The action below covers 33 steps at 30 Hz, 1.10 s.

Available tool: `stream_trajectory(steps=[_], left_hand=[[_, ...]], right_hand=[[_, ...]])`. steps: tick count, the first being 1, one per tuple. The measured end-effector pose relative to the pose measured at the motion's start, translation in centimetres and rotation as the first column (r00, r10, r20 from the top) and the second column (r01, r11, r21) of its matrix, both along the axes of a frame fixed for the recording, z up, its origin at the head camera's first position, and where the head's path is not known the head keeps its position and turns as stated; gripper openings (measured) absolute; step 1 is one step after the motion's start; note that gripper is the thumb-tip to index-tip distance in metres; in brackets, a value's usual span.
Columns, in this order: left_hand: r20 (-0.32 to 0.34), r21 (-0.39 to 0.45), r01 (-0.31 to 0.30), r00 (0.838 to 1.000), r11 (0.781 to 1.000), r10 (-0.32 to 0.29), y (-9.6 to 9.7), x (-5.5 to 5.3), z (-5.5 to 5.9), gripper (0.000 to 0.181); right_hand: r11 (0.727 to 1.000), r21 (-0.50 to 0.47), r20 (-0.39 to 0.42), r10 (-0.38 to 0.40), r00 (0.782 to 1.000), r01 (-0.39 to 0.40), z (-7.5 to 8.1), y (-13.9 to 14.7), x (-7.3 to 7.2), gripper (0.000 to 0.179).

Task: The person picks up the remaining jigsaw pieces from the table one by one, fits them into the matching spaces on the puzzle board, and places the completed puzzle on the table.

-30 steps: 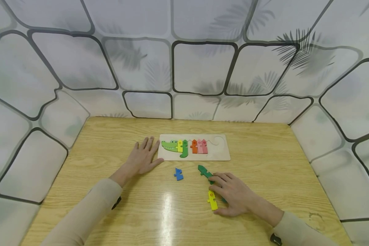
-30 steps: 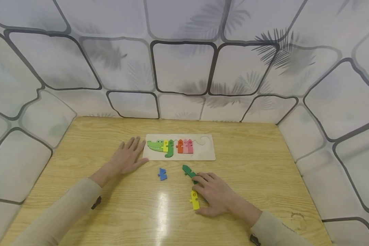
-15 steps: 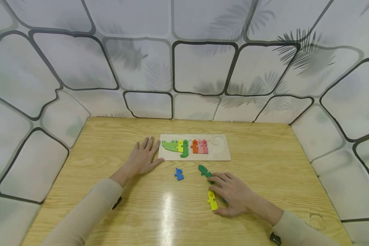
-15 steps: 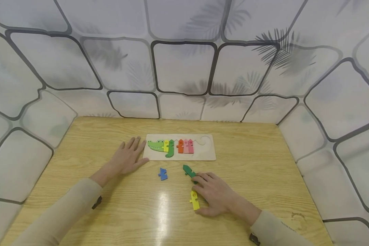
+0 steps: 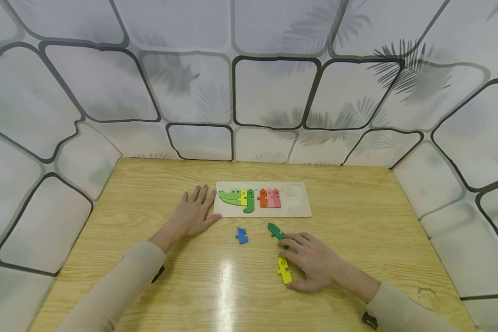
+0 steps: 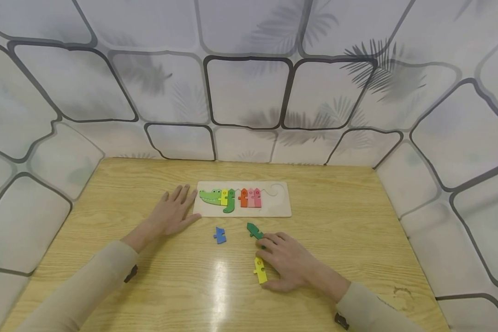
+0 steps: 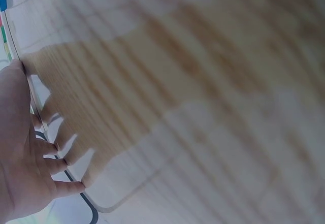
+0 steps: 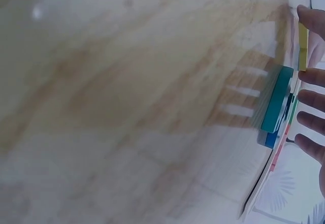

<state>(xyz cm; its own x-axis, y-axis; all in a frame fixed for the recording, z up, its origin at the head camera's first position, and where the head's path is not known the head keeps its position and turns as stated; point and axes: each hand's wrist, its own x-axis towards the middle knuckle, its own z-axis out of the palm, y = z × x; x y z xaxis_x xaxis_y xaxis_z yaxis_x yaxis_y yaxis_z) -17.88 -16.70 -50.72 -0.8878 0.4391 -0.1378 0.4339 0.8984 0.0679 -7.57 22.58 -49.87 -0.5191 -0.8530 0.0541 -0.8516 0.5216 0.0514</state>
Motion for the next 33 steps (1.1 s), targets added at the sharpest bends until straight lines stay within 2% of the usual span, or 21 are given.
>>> stream_trajectory(steps=[8,20,33], left_hand=[[-0.007,-0.002,0.003,1.0,1.0,-0.003,0.0,0.0,-0.1,0.087],[-0.005,-0.002,0.002,1.0,1.0,-0.002,-0.1,0.0,-0.1,0.088],[-0.011,0.007,0.002,1.0,1.0,-0.002,-0.1,0.0,-0.2,0.088]], right_hand=[[1.0,-0.019,-0.007,0.019,1.0,-0.019,0.4,-0.4,-0.7,0.072],[0.999,-0.049,-0.002,0.002,1.0,-0.002,0.9,-0.9,-1.8,0.073],[0.992,-0.127,-0.034,0.011,0.999,-0.016,0.5,-1.3,-3.2,0.069]])
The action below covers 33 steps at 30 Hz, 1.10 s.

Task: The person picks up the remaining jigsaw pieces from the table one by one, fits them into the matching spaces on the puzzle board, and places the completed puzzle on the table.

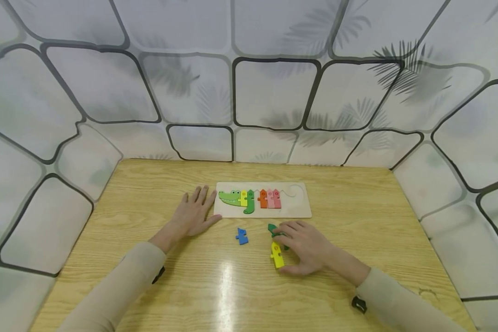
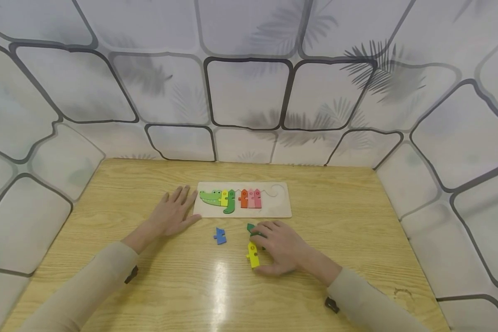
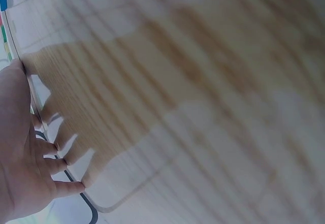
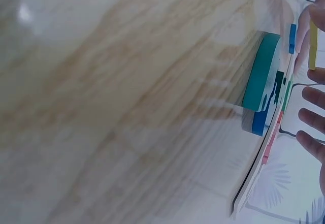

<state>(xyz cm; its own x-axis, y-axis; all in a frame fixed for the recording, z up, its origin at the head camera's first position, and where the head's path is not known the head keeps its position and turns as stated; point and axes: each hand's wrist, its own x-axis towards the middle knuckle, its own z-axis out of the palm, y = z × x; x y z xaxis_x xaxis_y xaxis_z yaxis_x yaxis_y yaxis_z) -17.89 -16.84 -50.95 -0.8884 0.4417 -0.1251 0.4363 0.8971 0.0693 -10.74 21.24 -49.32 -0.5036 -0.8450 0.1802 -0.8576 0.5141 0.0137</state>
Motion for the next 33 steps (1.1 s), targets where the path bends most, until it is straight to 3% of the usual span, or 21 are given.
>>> stream_trajectory(steps=[33], left_hand=[[-0.013,-0.002,0.002,1.0,1.0,-0.002,0.1,0.0,0.0,0.088]], right_hand=[[0.981,-0.192,0.003,0.02,1.0,-0.019,-0.8,-0.4,-5.0,0.074]])
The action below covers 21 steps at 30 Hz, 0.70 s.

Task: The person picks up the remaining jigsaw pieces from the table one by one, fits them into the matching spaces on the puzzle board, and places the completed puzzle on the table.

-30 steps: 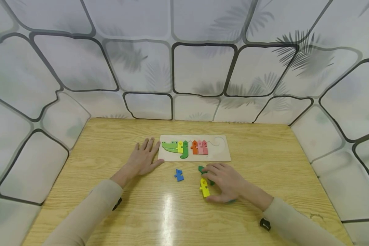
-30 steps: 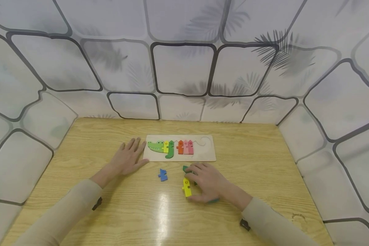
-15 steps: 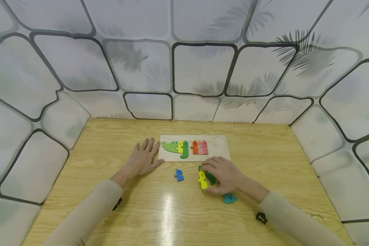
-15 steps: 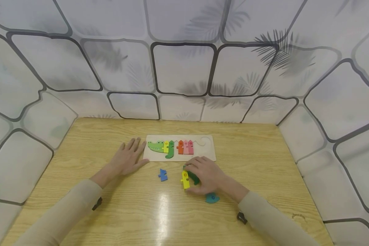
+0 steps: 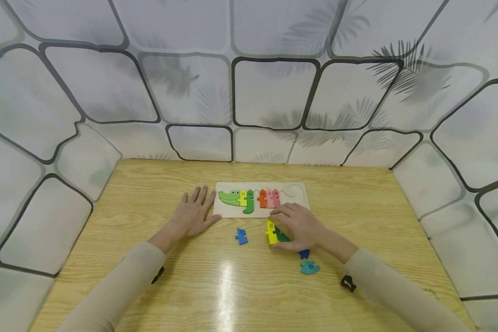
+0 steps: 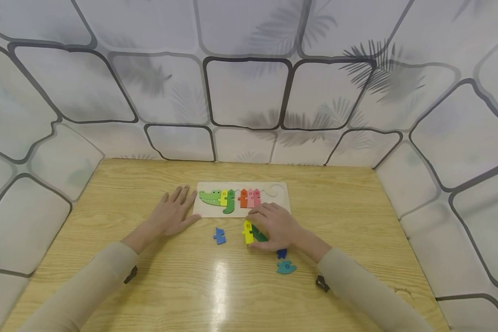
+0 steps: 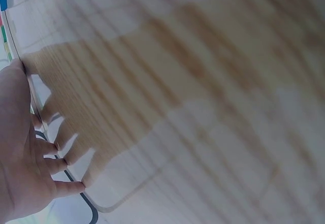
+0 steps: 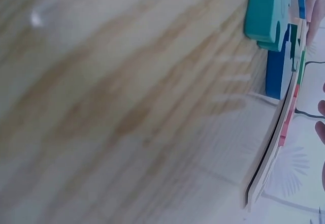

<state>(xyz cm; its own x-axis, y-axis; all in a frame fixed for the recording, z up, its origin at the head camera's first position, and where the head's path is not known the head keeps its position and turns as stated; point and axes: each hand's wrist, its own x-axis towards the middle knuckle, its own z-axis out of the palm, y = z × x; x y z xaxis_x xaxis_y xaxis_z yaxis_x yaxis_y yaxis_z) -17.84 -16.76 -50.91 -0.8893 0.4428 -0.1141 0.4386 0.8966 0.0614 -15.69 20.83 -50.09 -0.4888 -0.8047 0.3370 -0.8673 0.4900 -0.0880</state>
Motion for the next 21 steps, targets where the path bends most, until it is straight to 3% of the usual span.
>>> stream_trajectory(steps=[9,14,21], left_hand=[[0.019,0.004,-0.004,1.0,1.0,0.004,0.0,-0.1,-0.2,0.088],[0.01,0.003,0.001,1.0,1.0,-0.001,0.0,-0.1,-0.1,0.088],[0.002,0.006,0.003,1.0,1.0,-0.003,-0.1,0.0,0.0,0.088]], right_hand=[[0.998,-0.052,-0.028,0.022,0.999,-0.023,-0.1,-0.4,-1.3,0.073],[0.996,-0.092,0.008,0.018,1.0,-0.017,-0.2,-0.4,-2.1,0.074],[0.998,-0.036,0.055,-0.043,0.998,0.045,-0.2,-0.5,-2.6,0.072]])
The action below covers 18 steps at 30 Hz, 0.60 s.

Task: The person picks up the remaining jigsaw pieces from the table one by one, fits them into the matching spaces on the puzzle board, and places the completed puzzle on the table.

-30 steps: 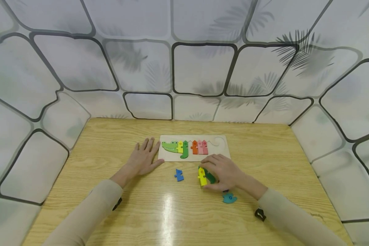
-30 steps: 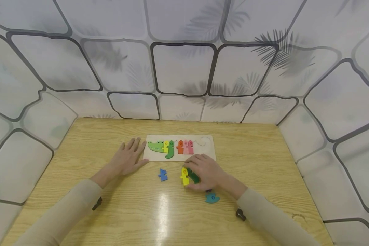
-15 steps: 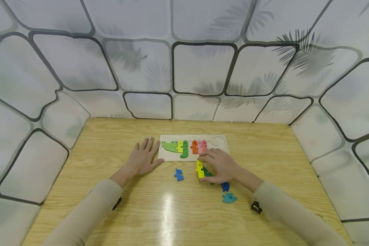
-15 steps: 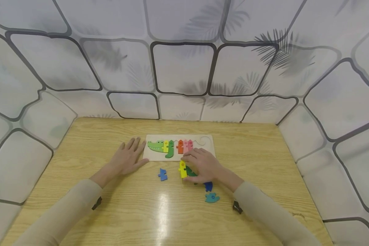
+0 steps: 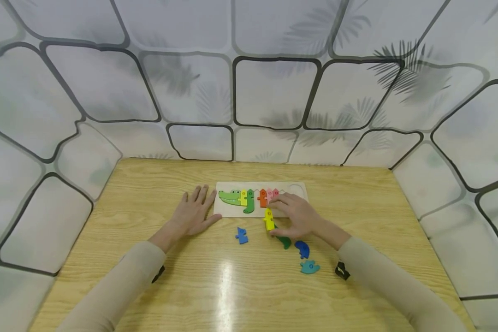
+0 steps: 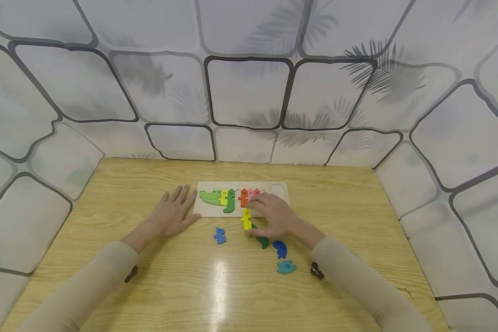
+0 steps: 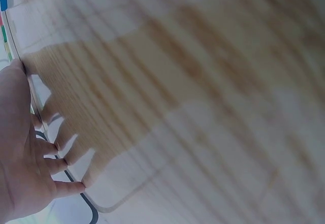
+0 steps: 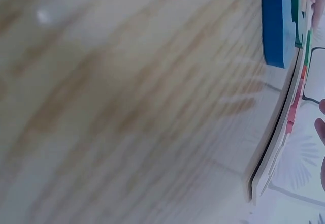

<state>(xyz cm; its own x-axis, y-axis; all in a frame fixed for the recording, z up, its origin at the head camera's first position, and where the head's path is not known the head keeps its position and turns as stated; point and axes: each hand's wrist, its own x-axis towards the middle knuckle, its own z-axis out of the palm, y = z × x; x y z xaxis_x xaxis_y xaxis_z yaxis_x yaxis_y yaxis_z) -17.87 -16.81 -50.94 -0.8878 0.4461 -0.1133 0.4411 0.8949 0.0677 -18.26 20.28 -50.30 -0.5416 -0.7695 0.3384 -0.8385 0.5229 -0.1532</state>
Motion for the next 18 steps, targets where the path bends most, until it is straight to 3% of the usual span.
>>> stream_trajectory(steps=[11,18], left_hand=[[0.002,-0.009,0.001,1.0,1.0,-0.001,0.0,0.0,0.0,0.088],[-0.003,-0.013,0.002,1.0,1.0,-0.002,0.1,0.0,0.1,0.088]], right_hand=[[0.998,0.053,-0.01,-0.028,1.0,0.028,-0.2,-0.5,-1.5,0.067],[0.991,0.099,0.048,-0.091,0.995,0.086,-0.1,-0.9,-2.0,0.069]])
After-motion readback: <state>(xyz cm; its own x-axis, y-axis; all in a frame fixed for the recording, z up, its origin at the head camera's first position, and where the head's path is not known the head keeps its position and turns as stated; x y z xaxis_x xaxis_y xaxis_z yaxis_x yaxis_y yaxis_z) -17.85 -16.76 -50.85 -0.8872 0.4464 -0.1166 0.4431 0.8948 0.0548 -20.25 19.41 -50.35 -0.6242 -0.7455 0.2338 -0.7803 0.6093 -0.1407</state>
